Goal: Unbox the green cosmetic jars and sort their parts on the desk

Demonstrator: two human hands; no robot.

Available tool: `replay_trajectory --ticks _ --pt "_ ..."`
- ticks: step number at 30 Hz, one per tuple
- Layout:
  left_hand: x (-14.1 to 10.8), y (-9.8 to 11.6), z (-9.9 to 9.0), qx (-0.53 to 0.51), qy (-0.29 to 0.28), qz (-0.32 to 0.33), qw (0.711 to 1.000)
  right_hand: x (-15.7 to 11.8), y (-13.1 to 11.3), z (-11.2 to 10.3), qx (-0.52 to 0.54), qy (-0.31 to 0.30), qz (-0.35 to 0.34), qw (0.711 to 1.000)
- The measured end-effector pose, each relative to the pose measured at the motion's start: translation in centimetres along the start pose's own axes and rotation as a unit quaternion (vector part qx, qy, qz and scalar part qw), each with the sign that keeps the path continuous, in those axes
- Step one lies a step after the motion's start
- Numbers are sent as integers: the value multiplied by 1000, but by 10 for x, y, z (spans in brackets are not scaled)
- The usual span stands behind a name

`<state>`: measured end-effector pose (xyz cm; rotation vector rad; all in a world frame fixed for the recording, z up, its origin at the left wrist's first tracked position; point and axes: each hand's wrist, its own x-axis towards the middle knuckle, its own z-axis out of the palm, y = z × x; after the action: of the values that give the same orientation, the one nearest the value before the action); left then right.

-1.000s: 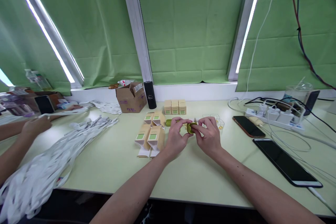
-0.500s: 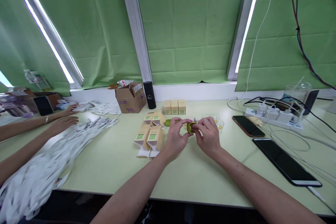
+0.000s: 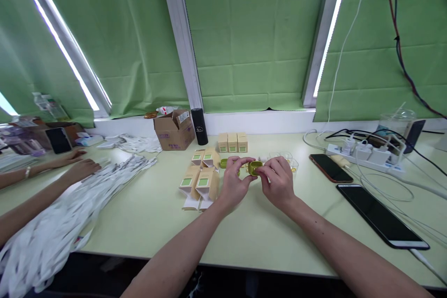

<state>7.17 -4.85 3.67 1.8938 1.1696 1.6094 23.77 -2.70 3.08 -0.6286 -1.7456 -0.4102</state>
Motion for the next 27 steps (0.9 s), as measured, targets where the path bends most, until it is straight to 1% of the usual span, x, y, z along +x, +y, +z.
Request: replay_trajectory --ticks 5,11,17,21,24,27 --pt "0 2 0 -4 -1 -4 1000 1 -2 -1 -8 7 -11 1000" --pt "1 2 0 -9 0 4 1000 -1 -1 -2 -17 -10 1 1000" --pt "0 -1 1 -1 6 15 1000 -4 1 -1 -24 -11 -2 1000" --pt "2 -4 0 20 25 -5 999 -3 -1 -2 -33 -7 -8 999" --pt "4 -6 -2 32 44 -21 998 -1 -3 -3 -26 12 -15 999" --pt "6 -7 -5 46 61 -27 997 -1 -1 -3 -2 20 4 1000"
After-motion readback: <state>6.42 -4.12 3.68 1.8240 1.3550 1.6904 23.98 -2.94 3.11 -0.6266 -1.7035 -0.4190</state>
